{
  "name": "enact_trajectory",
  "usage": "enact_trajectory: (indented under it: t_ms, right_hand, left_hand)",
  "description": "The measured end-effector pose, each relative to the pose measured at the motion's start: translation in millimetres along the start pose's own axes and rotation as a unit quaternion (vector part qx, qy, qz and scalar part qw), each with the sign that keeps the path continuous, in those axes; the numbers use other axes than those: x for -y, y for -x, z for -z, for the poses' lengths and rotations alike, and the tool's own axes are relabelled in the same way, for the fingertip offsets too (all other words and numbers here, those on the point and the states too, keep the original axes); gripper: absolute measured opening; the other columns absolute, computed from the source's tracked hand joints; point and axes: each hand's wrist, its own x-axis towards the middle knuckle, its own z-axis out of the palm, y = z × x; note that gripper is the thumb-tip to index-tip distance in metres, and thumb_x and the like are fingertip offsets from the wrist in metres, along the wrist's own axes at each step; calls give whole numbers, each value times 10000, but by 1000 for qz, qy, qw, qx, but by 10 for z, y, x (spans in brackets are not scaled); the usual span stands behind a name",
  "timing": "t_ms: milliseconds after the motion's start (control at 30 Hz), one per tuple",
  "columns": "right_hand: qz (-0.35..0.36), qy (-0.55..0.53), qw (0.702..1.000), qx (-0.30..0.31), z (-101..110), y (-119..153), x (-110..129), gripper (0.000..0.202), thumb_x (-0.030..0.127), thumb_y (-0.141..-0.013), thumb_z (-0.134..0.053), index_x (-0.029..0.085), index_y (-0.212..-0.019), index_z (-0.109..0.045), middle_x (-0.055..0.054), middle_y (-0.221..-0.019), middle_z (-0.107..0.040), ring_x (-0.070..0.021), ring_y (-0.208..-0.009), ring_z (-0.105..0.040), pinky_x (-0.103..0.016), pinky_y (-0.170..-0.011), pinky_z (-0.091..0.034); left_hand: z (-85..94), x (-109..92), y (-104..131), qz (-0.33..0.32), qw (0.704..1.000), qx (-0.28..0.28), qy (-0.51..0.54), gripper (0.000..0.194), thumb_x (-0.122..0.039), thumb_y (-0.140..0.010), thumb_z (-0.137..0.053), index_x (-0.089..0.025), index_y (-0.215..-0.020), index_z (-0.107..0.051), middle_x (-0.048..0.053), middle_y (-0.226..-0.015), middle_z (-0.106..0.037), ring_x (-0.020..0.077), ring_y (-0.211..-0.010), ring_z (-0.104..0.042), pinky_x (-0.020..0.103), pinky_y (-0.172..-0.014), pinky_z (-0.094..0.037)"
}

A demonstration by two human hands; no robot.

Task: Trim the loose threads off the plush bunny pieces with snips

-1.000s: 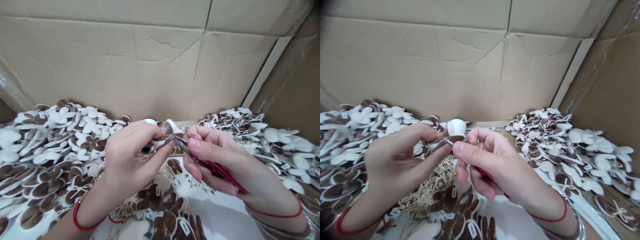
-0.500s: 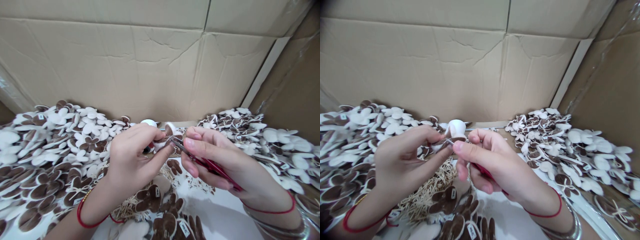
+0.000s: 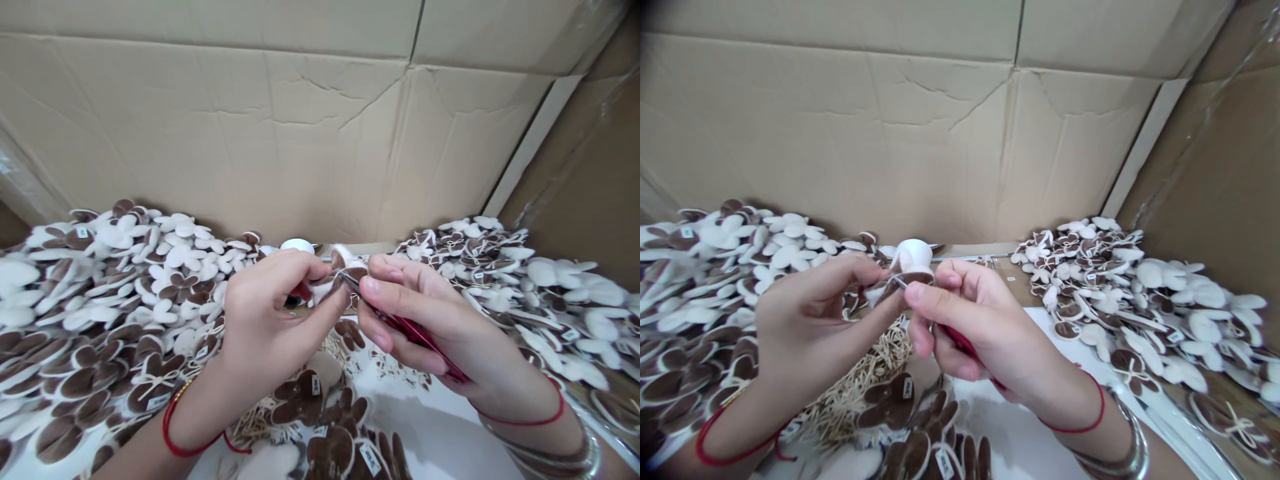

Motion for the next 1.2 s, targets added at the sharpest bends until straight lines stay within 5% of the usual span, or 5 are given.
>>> enact_trajectory:
  t_ms: [433, 600, 767, 1200]
  right_hand:
    - [-2, -18, 1000, -1, 5, -5, 4, 405, 248, -862, -664, 214, -684, -302, 65, -550, -572, 25, -302, -245, -90, -292, -163]
    - [-4, -24, 1000, -8, -4, 63, 82, 431, 332, -874, -676, 204, -660, -325, 78, -526, -539, 29, -296, -204, -91, -279, -134]
    - [4, -2, 1000, -1, 4, 72, 92, 365, 358, -900, -637, 159, -656, -452, 37, -574, -575, 38, -308, -234, -92, -291, -174]
    - [-17, -13, 1000, 11, 23, 24, 64, 379, 362, -887, -650, 168, -657, -420, 43, -561, -580, 35, -299, -238, -100, -295, -174]
  left_hand:
    - [-11, -18, -4, -74, 997, 23, 4, 188, -147, -811, -623, -233, -697, -502, -48, -594, -551, 110, -523, -498, 272, -467, -389]
    - [44, 81, -16, 4, 1000, -24, 14, 167, -215, -789, -713, -226, -708, -567, -53, -628, -617, 117, -558, -557, 269, -518, -447]
    - [77, 141, -25, -15, 999, -28, 13, 141, -199, -763, -745, -209, -751, -605, -40, -675, -647, 127, -619, -603, 265, -555, -469]
    - [25, 72, -23, -44, 998, -35, 5, 153, -156, -768, -702, -203, -714, -567, -78, -612, -590, 80, -556, -531, 214, -526, -417]
